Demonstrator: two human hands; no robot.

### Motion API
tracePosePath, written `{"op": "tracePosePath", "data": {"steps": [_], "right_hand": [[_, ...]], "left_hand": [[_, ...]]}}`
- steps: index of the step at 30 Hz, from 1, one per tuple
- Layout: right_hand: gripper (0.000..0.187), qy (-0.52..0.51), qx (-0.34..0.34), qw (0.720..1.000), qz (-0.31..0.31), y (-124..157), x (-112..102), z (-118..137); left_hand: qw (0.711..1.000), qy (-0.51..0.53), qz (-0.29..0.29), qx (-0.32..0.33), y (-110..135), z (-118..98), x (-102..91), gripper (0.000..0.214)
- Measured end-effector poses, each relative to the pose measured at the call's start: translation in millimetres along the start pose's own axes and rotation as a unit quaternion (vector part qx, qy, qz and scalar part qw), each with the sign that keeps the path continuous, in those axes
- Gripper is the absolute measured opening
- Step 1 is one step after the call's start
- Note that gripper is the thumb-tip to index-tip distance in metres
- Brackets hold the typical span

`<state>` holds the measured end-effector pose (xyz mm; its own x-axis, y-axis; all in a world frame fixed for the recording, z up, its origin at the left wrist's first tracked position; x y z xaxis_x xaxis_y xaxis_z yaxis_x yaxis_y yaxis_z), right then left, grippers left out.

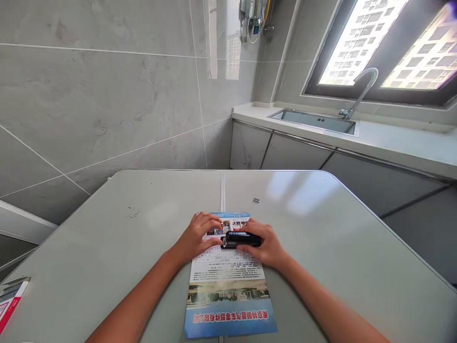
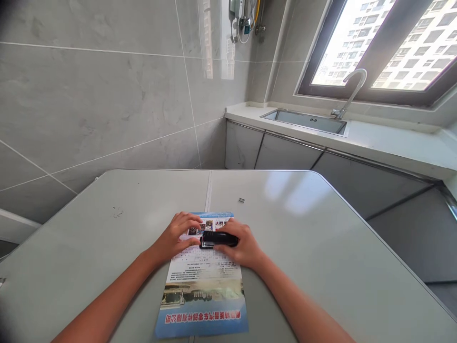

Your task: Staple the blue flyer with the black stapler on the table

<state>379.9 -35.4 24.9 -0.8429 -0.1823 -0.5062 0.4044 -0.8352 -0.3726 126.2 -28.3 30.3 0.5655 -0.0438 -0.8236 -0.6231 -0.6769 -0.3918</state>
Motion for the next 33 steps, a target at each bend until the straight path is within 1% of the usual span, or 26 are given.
{"op": "tracePosePath", "data": {"steps": [2, 4, 5, 6, 7, 9, 11, 14, 16, 18, 20, 24, 27, 29, 33], "right_hand": [[0.033, 0.031, 0.083, 0.991, -0.099, -3, -16, -12], [0.034, 0.075, 0.155, 0.965, -0.199, -4, -32, -29], [0.035, 0.098, 0.180, 0.951, -0.232, -5, -39, -37], [0.035, 0.119, 0.200, 0.940, -0.250, -6, -46, -46], [0.036, 0.136, 0.219, 0.933, -0.253, -6, -51, -54], [0.035, 0.161, 0.249, 0.927, -0.232, -6, -57, -66], [0.034, 0.165, 0.257, 0.933, -0.192, -5, -59, -70], [0.031, 0.147, 0.226, 0.956, -0.112, -5, -59, -65], [0.030, 0.136, 0.205, 0.968, -0.058, -5, -57, -60], [0.029, 0.130, 0.189, 0.973, -0.029, -5, -55, -56], [0.029, 0.127, 0.177, 0.976, -0.025, -5, -54, -55], [0.028, 0.126, 0.166, 0.977, -0.035, -5, -53, -56], [0.028, 0.125, 0.160, 0.979, -0.025, -4, -53, -57], [0.028, 0.140, 0.146, 0.979, -0.014, -4, -52, -56], [0.025, 0.202, 0.100, 0.974, 0.020, -5, -49, -50]], "left_hand": [[0.996, -0.070, -0.011, -0.049, 3, 12, 6.0, 0.030], [0.989, -0.115, 0.005, -0.090, 7, 23, 13.1, 0.050], [0.988, -0.122, 0.024, -0.097, 9, 27, 16.3, 0.052], [0.986, -0.124, 0.037, -0.103, 10, 30, 18.6, 0.053], [0.986, -0.124, 0.048, -0.105, 11, 32, 19.9, 0.051], [0.985, -0.123, 0.051, -0.107, 12, 34, 19.8, 0.046], [0.985, -0.125, 0.043, -0.107, 12, 32, 17.7, 0.043], [0.984, -0.133, 0.038, -0.116, 12, 30, 15.3, 0.040], [0.981, -0.138, 0.039, -0.127, 12, 30, 14.9, 0.039], [0.981, -0.138, 0.038, -0.131, 12, 30, 14.6, 0.038], [0.983, -0.132, 0.039, -0.124, 12, 30, 13.9, 0.037], [0.986, -0.119, 0.038, -0.109, 13, 32, 10.4, 0.035], [0.988, -0.116, 0.028, -0.103, 14, 32, 7.3, 0.034], [0.989, -0.112, 0.027, -0.097, 14, 32, 6.3, 0.035], [0.991, -0.095, 0.030, -0.086, 13, 29, 6.8, 0.037]]}}
Point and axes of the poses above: each hand's wrist, its own y-axis away from the middle knuckle, its own x-axis out of the palm, z = x × y, the point moved 2 cm from there along -y, towards the middle knuckle, and after that the axes turned 5 degrees about x, right-handed, at the moved point
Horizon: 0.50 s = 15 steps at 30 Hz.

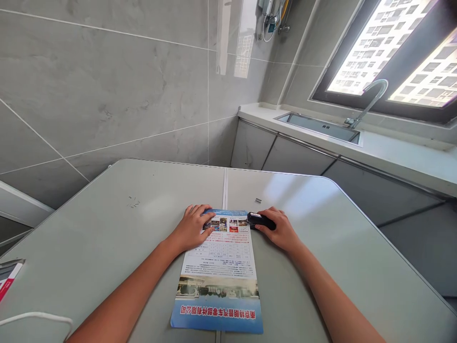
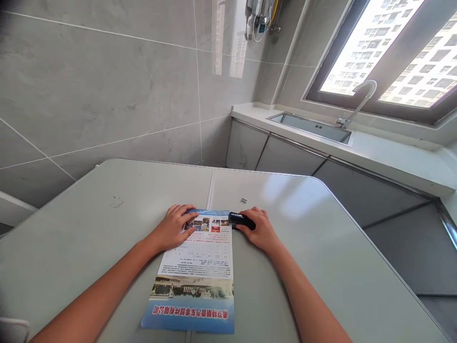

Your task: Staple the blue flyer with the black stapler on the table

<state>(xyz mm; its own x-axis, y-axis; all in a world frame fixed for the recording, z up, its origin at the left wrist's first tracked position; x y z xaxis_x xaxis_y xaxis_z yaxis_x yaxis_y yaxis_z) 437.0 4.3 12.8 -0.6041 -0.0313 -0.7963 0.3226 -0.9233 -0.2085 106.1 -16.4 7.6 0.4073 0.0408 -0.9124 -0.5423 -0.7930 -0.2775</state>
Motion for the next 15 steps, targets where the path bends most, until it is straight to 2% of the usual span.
{"op": "tracePosePath", "data": {"steps": [6, 15], "right_hand": [[0.045, 0.055, -0.053, 0.997, -0.032, 2, 1, 8], [0.043, 0.107, -0.070, 0.990, -0.064, 0, 6, 13]], "left_hand": [[1.000, 0.002, 0.005, 0.004, 0, -3, -0.2, 0.037], [1.000, 0.015, 0.011, -0.001, 0, -4, -1.9, 0.038]]}}
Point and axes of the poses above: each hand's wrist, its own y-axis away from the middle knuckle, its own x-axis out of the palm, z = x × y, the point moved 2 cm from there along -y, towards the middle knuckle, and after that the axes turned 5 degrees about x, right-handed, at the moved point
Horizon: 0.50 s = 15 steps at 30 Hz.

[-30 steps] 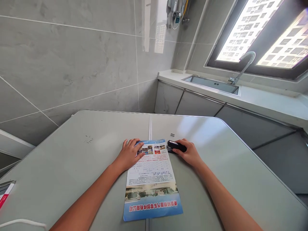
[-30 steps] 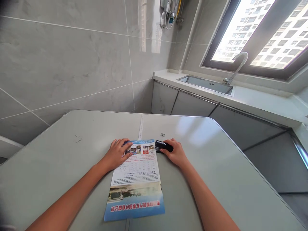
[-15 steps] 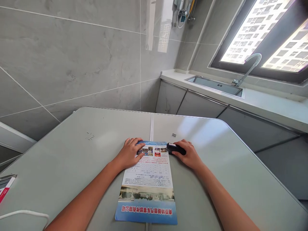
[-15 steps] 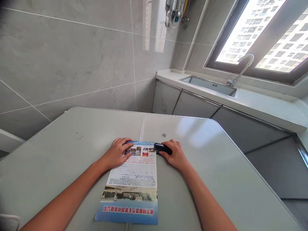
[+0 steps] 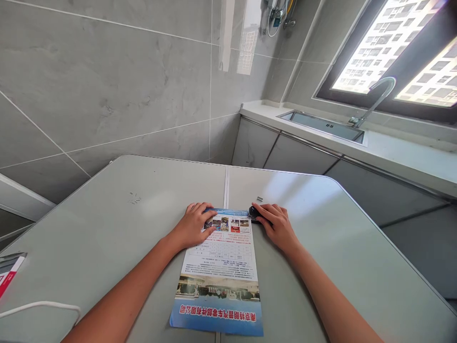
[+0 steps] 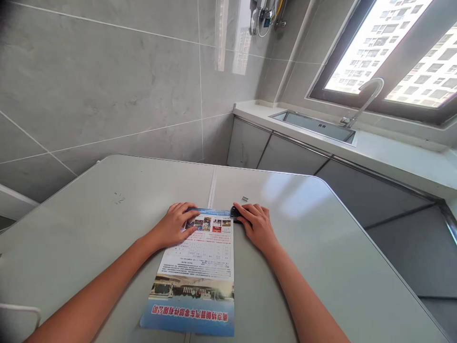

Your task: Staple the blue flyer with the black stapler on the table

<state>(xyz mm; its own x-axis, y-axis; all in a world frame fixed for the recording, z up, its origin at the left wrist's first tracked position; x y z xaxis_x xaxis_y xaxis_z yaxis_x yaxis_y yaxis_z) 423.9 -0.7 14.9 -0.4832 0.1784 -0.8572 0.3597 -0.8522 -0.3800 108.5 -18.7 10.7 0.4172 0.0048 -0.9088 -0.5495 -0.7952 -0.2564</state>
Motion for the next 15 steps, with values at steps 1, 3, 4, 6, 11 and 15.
{"op": "tracePosePath", "data": {"steps": [1, 3, 4, 6, 11, 15], "right_hand": [[0.043, 0.008, 0.001, 1.000, -0.006, -1, 1, 1], [0.044, 0.025, 0.004, 1.000, -0.012, -2, 5, 3], [0.044, 0.032, 0.005, 0.999, -0.013, -2, 6, 4], [0.044, 0.042, 0.008, 0.999, -0.013, -3, 9, 5], [0.041, 0.040, 0.024, 0.999, -0.013, -4, 12, 7], [0.042, 0.034, 0.037, 0.999, -0.004, -5, 10, 9]], "left_hand": [[1.000, 0.001, 0.001, -0.001, 0, 0, -0.1, 0.038], [1.000, 0.002, 0.002, -0.001, 0, 0, -0.3, 0.038], [1.000, 0.003, 0.002, -0.001, 0, 0, -0.3, 0.038], [1.000, 0.004, 0.002, -0.002, 0, 0, -0.3, 0.039], [1.000, 0.005, 0.002, -0.004, 1, -1, 0.1, 0.039], [1.000, 0.008, 0.000, -0.004, 0, 0, 0.4, 0.038]]}}
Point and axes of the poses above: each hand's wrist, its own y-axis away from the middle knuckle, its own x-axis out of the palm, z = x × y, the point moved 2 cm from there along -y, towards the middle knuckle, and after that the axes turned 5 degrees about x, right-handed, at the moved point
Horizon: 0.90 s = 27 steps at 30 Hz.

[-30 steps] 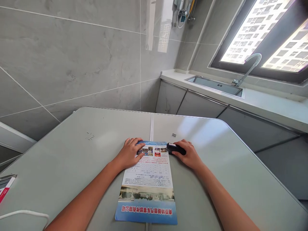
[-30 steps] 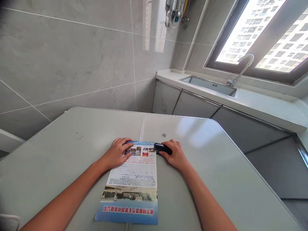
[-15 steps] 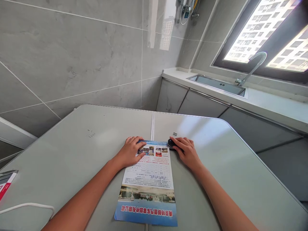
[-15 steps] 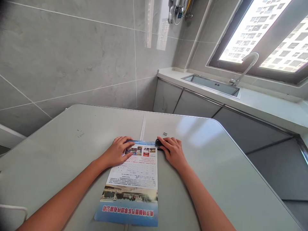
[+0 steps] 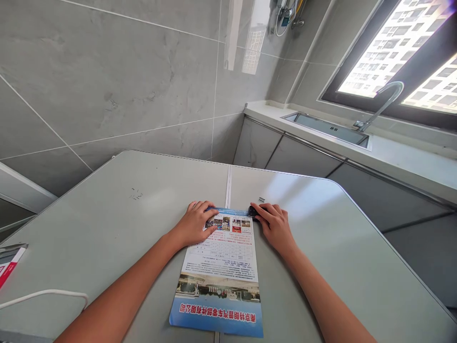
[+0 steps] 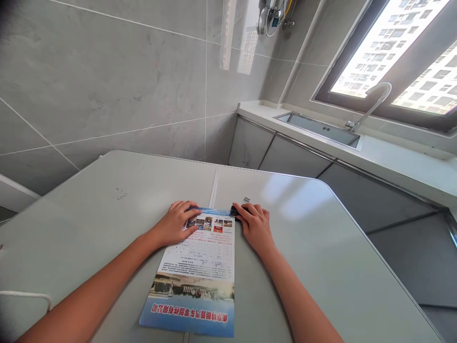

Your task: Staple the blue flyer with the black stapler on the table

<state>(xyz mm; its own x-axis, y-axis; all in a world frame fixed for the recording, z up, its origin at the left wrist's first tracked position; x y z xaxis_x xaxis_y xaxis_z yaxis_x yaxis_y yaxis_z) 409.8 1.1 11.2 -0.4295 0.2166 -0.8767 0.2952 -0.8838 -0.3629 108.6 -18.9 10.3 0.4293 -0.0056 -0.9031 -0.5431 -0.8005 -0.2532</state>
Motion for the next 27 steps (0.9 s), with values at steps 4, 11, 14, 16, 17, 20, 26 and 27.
{"op": "tracePosePath", "data": {"steps": [4, 11, 14, 16, 17, 20, 26, 27], "right_hand": [[0.042, -0.006, 0.005, 1.000, 0.012, 0, -1, 3], [0.046, 0.045, 0.011, 0.999, 0.012, 1, 3, 13], [0.052, 0.065, 0.007, 0.998, 0.011, 1, 4, 21], [0.054, 0.076, 0.004, 0.997, 0.000, 2, 4, 25], [0.054, 0.078, 0.005, 0.997, -0.008, 2, 4, 26], [0.049, 0.054, 0.017, 0.998, -0.027, 2, 3, 22], [0.053, -0.019, 0.063, 0.997, -0.041, 4, 1, -13], [0.052, -0.020, 0.079, 0.995, -0.055, 5, 0, -19]], "left_hand": [[1.000, 0.007, -0.007, -0.002, 0, 0, 0.2, 0.039], [1.000, 0.011, -0.008, -0.006, 0, 0, -0.8, 0.038], [1.000, 0.011, -0.009, -0.007, 0, -1, -2.4, 0.038], [1.000, 0.009, -0.004, -0.003, 0, -2, -3.3, 0.040], [1.000, 0.008, -0.004, -0.003, 0, -2, -3.7, 0.039], [1.000, -0.001, -0.010, -0.004, 0, -2, -4.6, 0.037], [1.000, -0.004, -0.005, 0.002, -1, -1, -4.5, 0.036], [1.000, -0.005, -0.004, 0.003, -1, -1, -4.5, 0.036]]}}
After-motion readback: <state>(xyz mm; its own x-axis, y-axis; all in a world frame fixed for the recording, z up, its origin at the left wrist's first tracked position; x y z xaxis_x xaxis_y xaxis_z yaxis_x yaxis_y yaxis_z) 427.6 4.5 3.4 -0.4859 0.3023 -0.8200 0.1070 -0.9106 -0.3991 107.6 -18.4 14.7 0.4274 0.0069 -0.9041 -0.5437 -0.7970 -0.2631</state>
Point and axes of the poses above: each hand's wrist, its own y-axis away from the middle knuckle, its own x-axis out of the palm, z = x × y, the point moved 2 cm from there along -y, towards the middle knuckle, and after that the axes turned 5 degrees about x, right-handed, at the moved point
